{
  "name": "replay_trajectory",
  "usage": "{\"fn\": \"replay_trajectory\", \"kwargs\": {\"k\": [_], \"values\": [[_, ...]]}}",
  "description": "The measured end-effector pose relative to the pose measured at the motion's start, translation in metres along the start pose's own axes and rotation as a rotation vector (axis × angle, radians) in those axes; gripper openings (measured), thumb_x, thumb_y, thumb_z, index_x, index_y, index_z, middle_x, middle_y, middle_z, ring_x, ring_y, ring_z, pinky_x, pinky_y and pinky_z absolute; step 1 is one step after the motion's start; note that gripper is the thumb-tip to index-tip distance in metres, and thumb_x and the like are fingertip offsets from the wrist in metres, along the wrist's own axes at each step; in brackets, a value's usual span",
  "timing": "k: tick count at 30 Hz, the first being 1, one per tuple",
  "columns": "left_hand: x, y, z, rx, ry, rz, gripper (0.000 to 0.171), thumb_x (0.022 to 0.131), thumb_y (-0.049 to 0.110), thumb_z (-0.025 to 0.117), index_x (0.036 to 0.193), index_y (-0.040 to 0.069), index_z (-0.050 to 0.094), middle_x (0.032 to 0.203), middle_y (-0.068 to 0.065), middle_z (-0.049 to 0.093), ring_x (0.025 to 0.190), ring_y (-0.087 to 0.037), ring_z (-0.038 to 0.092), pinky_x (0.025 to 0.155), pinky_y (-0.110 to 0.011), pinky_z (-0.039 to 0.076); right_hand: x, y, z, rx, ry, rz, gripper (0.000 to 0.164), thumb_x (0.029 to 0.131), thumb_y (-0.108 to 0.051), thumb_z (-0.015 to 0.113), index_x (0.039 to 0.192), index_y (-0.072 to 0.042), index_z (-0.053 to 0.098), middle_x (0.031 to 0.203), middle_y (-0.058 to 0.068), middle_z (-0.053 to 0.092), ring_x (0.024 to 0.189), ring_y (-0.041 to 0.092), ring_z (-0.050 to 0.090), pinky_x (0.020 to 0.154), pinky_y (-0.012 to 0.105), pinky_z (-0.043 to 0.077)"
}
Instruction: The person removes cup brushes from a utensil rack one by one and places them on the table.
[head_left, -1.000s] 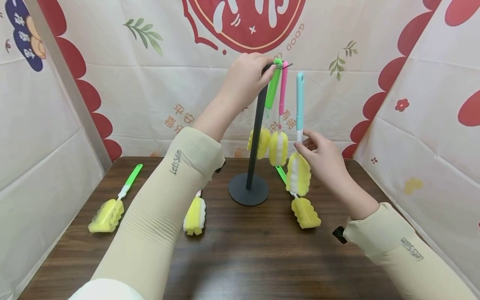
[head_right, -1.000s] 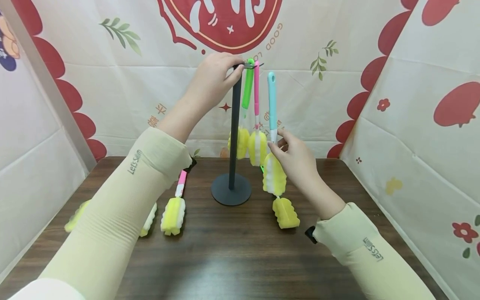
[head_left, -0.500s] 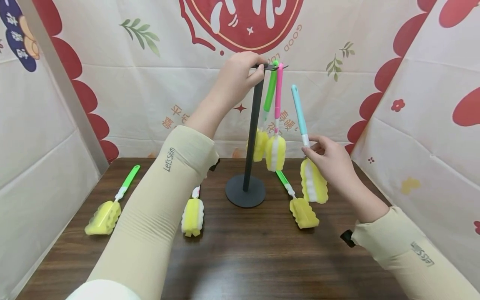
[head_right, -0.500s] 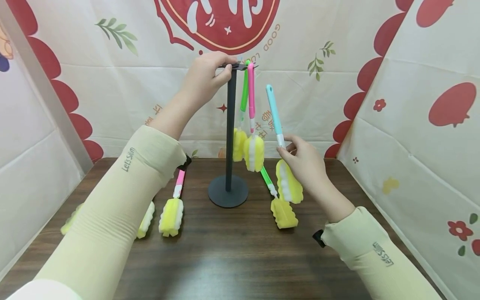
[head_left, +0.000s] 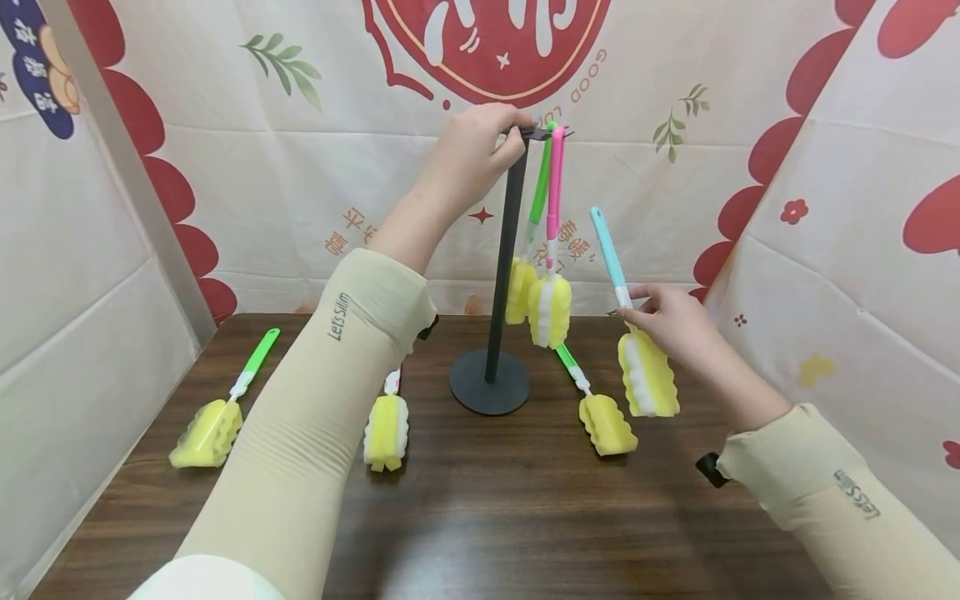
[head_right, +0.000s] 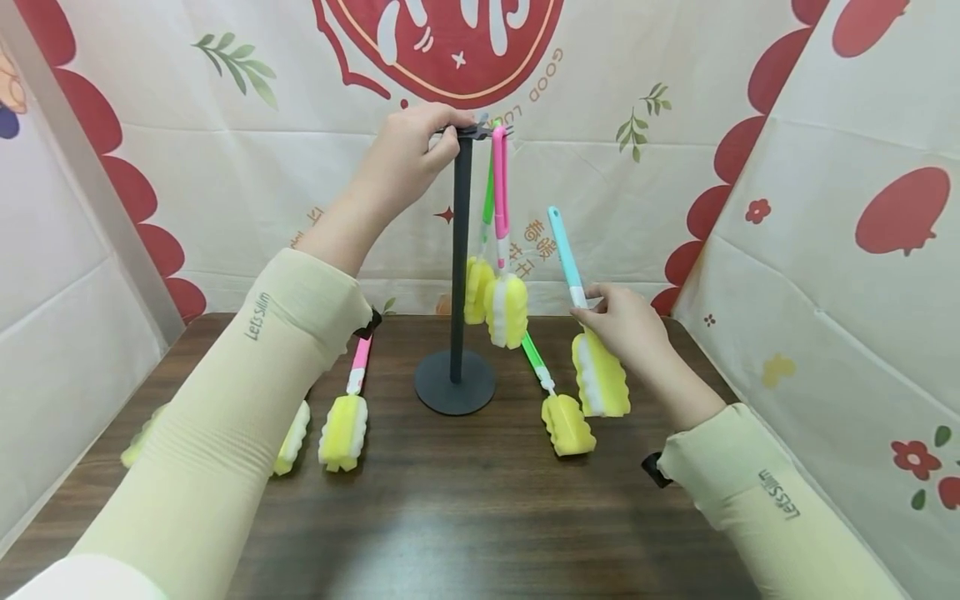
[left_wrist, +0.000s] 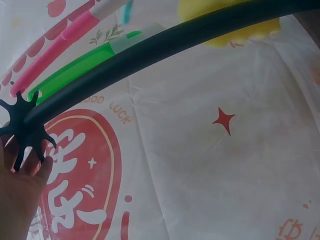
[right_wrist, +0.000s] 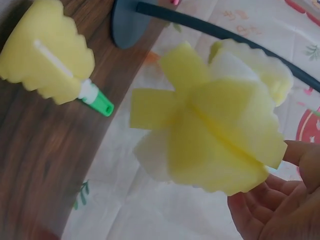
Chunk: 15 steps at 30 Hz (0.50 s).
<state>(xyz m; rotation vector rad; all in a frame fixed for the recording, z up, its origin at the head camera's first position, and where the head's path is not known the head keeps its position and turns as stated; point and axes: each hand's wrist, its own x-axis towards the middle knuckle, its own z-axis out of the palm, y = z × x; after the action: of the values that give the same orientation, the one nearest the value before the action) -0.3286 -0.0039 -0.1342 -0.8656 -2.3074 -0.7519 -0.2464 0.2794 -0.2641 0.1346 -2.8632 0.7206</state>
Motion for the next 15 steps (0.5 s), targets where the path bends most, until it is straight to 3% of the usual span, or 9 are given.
{"fn": "replay_trajectory", "kwargs": {"k": [6, 15], "values": [[-0.001, 0.008, 0.005, 0.053, 0.056, -0.03, 0.031, 0.091, 0.029, 0.041, 0.116, 0.023, 0.058, 0.114, 0.009, 0.058, 0.105, -0.005, 0.041, 0.085, -0.013, 0.035, 0.002, 0.018, 0.005, -0.034, -0.089, 0.033, 0.039, 0.086, -0.028, 0.059, 0.112, 0.001, 0.053, 0.094, 0.02, 0.062, 0.07, 0.02, 0.057, 0.055, 0.034, 0.049], [-0.009, 0.01, 0.017, 0.055, 0.25, 0.006, 0.03, 0.09, 0.03, 0.042, 0.112, 0.02, 0.061, 0.11, 0.009, 0.061, 0.104, -0.004, 0.043, 0.09, -0.013, 0.031, 0.003, 0.037, 0.014, -0.046, -0.184, 0.111, 0.032, 0.087, -0.029, 0.056, 0.105, -0.003, 0.054, 0.099, 0.016, 0.059, 0.072, 0.019, 0.056, 0.059, 0.036, 0.049]]}}
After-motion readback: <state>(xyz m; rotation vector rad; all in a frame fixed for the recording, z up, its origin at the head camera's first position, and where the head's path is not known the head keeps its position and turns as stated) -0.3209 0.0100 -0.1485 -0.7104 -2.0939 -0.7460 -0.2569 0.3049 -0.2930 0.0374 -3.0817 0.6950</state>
